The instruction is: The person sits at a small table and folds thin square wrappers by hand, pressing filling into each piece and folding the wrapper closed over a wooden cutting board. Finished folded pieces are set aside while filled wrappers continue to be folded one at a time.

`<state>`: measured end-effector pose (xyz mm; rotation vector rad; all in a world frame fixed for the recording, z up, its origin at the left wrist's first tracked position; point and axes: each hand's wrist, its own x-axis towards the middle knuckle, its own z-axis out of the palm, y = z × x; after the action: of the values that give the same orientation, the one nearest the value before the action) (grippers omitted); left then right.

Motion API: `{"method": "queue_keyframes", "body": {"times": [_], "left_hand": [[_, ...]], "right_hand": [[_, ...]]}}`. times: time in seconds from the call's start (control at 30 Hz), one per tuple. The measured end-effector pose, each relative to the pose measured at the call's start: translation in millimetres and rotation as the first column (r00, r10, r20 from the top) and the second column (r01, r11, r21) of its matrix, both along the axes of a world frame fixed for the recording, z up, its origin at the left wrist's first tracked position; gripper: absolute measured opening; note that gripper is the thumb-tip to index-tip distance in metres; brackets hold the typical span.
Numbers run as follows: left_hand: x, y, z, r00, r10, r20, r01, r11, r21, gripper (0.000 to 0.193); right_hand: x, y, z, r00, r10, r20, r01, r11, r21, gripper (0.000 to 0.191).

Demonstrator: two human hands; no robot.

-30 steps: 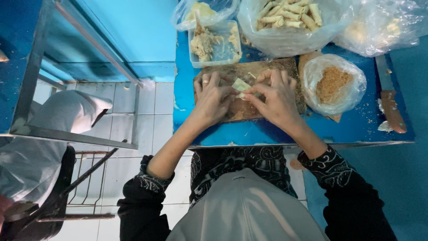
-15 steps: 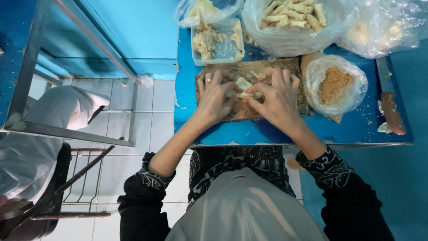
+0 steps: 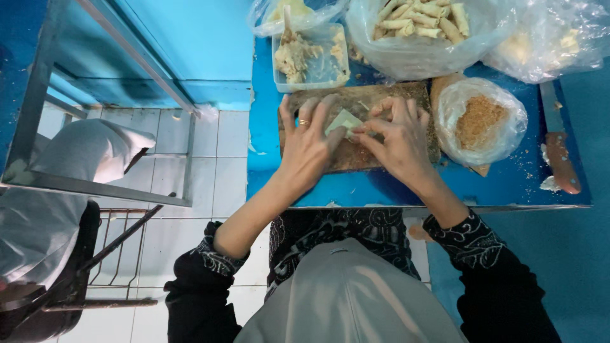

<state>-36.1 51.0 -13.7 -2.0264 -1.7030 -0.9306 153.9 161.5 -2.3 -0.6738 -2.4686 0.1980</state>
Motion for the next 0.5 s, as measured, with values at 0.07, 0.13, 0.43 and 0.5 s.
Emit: {"method": "queue_keyframes", "body": {"times": [0.07, 0.13, 0.43, 0.5], "left_hand": [[-2.0, 2.3, -4.0, 0.997, -0.026, -0.079, 0.028, 0.999, 0.03, 0.017], [-2.0, 4.4, -8.9, 0.984, -0.03, -0.176, 0.038, 0.998, 0.04, 0.016], [-4.4, 1.8, -15.2, 0.947, -0.101, -0.305, 0.114, 0.993, 0.026, 0.016], [-7.1, 2.6, -12.7, 0.956, -0.126, -0.266, 0.132, 0.991, 0.007, 0.014]], "right_hand": [[0.8, 2.1, -1.9, 1.0, -0.019, 0.016, 0.019, 0.998, -0.059, 0.018], [2.2, 4.2, -3.6, 0.999, -0.025, 0.03, 0.027, 0.997, -0.074, 0.02], [3.5, 5.1, -7.6, 1.0, -0.016, 0.003, 0.016, 0.998, -0.062, 0.02], [4.0, 5.5, -6.6, 1.0, -0.007, 0.007, 0.007, 0.998, -0.061, 0.02]]}}
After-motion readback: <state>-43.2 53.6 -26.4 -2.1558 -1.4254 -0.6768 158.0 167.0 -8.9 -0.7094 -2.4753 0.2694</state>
